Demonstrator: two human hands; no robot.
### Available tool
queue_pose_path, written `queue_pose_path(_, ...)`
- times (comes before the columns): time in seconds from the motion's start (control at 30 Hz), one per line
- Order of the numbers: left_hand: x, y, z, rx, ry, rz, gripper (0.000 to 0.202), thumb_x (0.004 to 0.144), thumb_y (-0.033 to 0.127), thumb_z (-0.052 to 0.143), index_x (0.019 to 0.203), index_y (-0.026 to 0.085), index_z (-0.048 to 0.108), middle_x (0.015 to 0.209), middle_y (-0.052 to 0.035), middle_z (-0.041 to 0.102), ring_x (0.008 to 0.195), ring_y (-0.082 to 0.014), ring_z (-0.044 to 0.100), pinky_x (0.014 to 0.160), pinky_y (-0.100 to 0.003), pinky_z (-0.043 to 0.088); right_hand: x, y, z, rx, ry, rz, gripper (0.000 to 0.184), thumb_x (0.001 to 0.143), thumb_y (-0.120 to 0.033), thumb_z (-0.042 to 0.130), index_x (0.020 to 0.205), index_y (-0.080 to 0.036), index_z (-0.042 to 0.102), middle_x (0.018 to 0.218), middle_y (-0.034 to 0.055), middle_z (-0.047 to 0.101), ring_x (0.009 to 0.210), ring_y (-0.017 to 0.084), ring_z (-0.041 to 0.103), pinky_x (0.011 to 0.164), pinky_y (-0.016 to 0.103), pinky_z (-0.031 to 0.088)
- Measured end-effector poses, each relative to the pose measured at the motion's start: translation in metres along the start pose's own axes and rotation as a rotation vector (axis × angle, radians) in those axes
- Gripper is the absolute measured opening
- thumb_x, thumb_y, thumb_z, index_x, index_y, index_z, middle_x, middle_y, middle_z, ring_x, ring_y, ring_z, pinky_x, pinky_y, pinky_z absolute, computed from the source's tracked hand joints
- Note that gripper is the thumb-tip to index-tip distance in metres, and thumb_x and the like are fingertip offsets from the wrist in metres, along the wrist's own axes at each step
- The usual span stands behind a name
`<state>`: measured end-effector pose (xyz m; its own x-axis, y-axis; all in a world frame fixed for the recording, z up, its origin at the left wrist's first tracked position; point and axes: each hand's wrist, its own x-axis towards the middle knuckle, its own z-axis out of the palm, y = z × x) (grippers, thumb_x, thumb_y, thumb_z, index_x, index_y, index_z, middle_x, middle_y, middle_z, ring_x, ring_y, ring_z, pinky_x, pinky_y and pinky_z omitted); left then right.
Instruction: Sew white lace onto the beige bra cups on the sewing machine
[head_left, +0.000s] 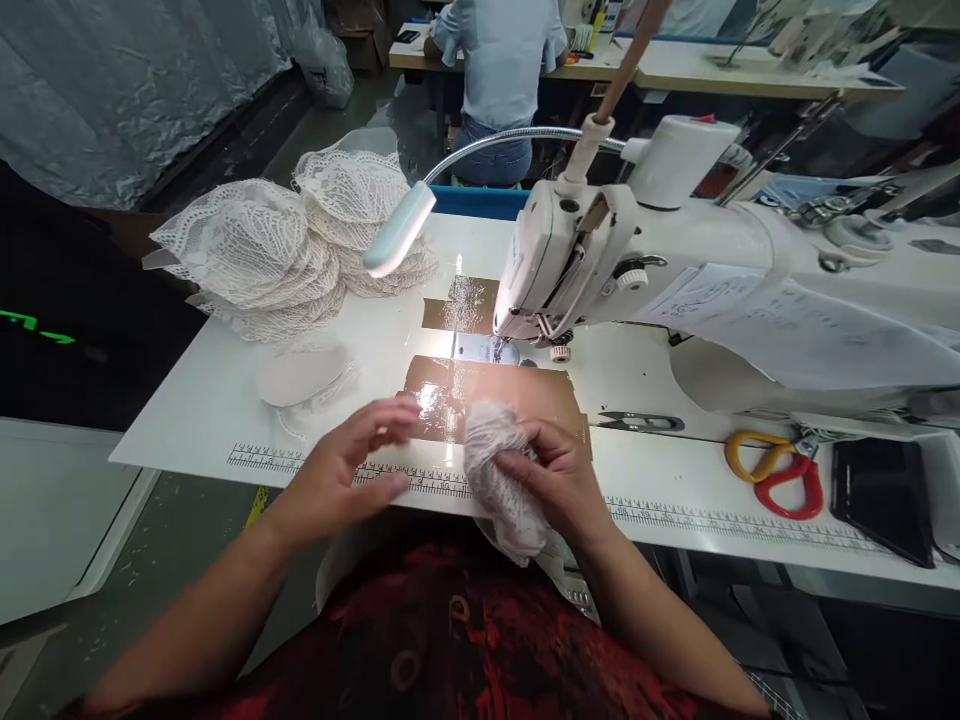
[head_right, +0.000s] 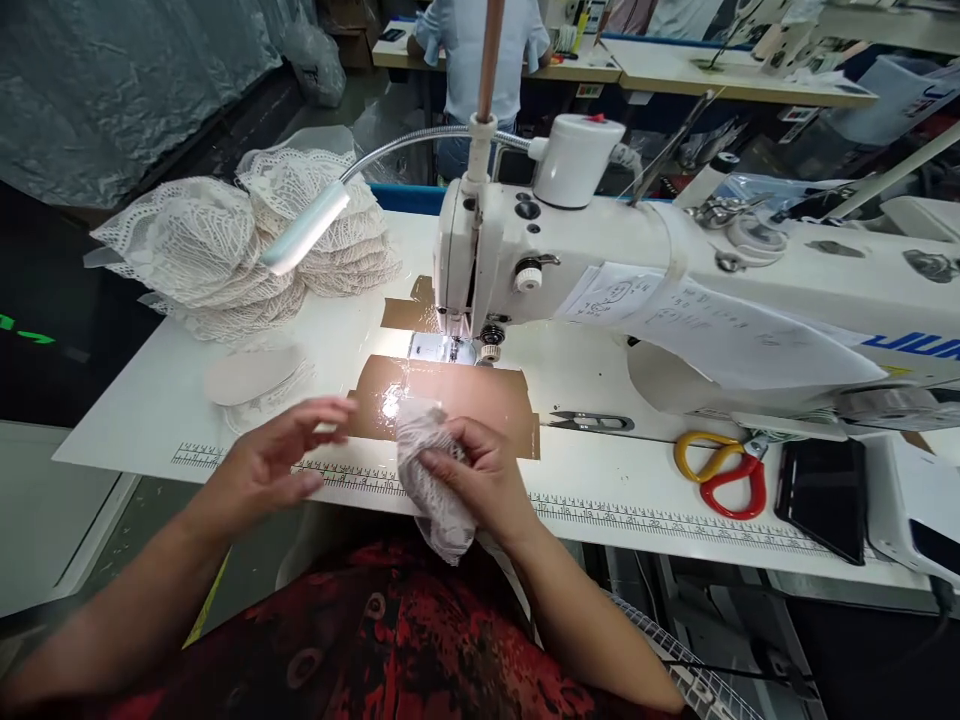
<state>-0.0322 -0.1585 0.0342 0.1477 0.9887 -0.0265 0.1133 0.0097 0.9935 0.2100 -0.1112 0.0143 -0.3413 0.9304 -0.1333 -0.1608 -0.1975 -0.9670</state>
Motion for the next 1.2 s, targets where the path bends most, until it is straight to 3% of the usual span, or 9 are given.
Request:
queue_pose_path(0.07,0.009,0.009,0.002,0.232,-0.075,0.066,0.071,0.064,0.029,0.079,0.129,0.026,0.052,0.135,-0.0079,0.051,0.12,-0.0279,0.049,0.098,-0.037,0.044,-0.001,-0.002,0.006,-0.126,-0.162,-0.033,0.012,0.072,-0.031,0.075,0.076,-0.021,0.068,0.074,-0.0012,0.067,0.067,0.013,0.058,0.062,0.025,0.047)
queue_pose_path(0.1,0.015,0.011,0.005,0.286,-0.135,0.059,0.07,0.065,0.033,0.079,0.129,0.025,0.052,0.129,-0.0079,0.055,0.114,-0.0267,0.053,0.095,-0.035,0.046,-0.001,-0.003,0.01,-0.181,-0.206,-0.051,0.011,0.074,-0.032,0.072,0.078,-0.022,0.068,0.074,-0.0008,0.067,0.067,0.014,0.059,0.063,0.025,0.047)
queue_pose_path(0.17,0.023,0.012,0.013,0.304,-0.248,0.021,0.044,0.074,0.038,0.071,0.113,0.019,0.06,0.101,-0.0046,0.063,0.089,-0.0192,0.059,0.077,-0.028,0.048,0.0,-0.004,0.015,-0.287,-0.22,-0.102,0.011,0.078,-0.033,0.069,0.078,-0.022,0.069,0.073,-0.0002,0.067,0.067,0.014,0.059,0.063,0.026,0.047)
queue_pose_path(0.23,0.029,0.009,0.019,0.306,-0.309,0.01,0.025,0.08,0.038,0.064,0.091,0.015,0.062,0.078,0.0005,0.057,0.069,-0.0122,0.052,0.061,-0.022,0.042,0.002,-0.005,0.017,-0.374,-0.16,-0.186,0.011,0.079,-0.032,0.067,0.076,-0.023,0.07,0.078,0.0009,0.069,0.074,0.016,0.061,0.069,0.028,0.048)
queue_pose_path(0.3,0.03,0.007,0.022,0.32,-0.334,0.018,0.021,0.082,0.036,0.063,0.085,0.014,0.06,0.071,0.0028,0.051,0.063,-0.0097,0.045,0.057,-0.021,0.036,0.004,-0.006,0.017,-0.427,-0.082,-0.262,0.01,0.079,-0.03,0.066,0.073,-0.023,0.07,0.082,0.0017,0.069,0.079,0.017,0.062,0.073,0.03,0.048)
queue_pose_path(0.37,0.031,0.007,0.022,0.288,-0.34,0.022,0.022,0.082,0.035,0.062,0.09,0.014,0.061,0.073,0.0026,0.052,0.064,-0.0098,0.045,0.057,-0.021,0.036,0.006,-0.008,0.016,-0.454,-0.027,-0.291,0.011,0.078,-0.028,0.066,0.07,-0.022,0.067,0.08,0.0015,0.068,0.076,0.016,0.061,0.071,0.029,0.048)
queue_pose_path(0.53,0.038,0.01,0.021,0.231,-0.337,0.012,0.031,0.082,0.04,0.063,0.1,0.014,0.064,0.08,-0.001,0.058,0.072,-0.0133,0.051,0.064,-0.023,0.041,0.009,-0.009,0.015,-0.482,0.003,-0.268,0.017,0.079,-0.027,0.064,0.064,-0.02,0.061,0.071,0.0004,0.065,0.064,0.013,0.057,0.06,0.026,0.045)
queue_pose_path(0.93,0.056,0.006,0.026,0.175,-0.317,0.028,0.03,0.087,0.04,0.056,0.079,0.012,0.064,0.064,0.0018,0.045,0.06,-0.0092,0.04,0.053,-0.021,0.032,0.015,-0.009,0.008,-0.515,0.036,-0.171,0.022,0.078,-0.032,0.066,0.062,-0.018,0.06,0.061,-0.0006,0.06,0.057,0.011,0.051,0.054,0.024,0.039)
queue_pose_path(1.2,0.064,-0.005,0.034,-0.056,-0.318,-0.035,0.027,0.087,0.036,0.059,0.078,0.011,0.064,0.067,0.0006,0.049,0.061,-0.0082,0.042,0.054,-0.02,0.034,0.027,-0.003,0.001,-0.088,-0.065,0.087,0.024,0.068,-0.034,0.077,0.082,-0.019,0.065,0.072,-0.0021,0.062,0.064,0.01,0.054,0.059,0.023,0.044)
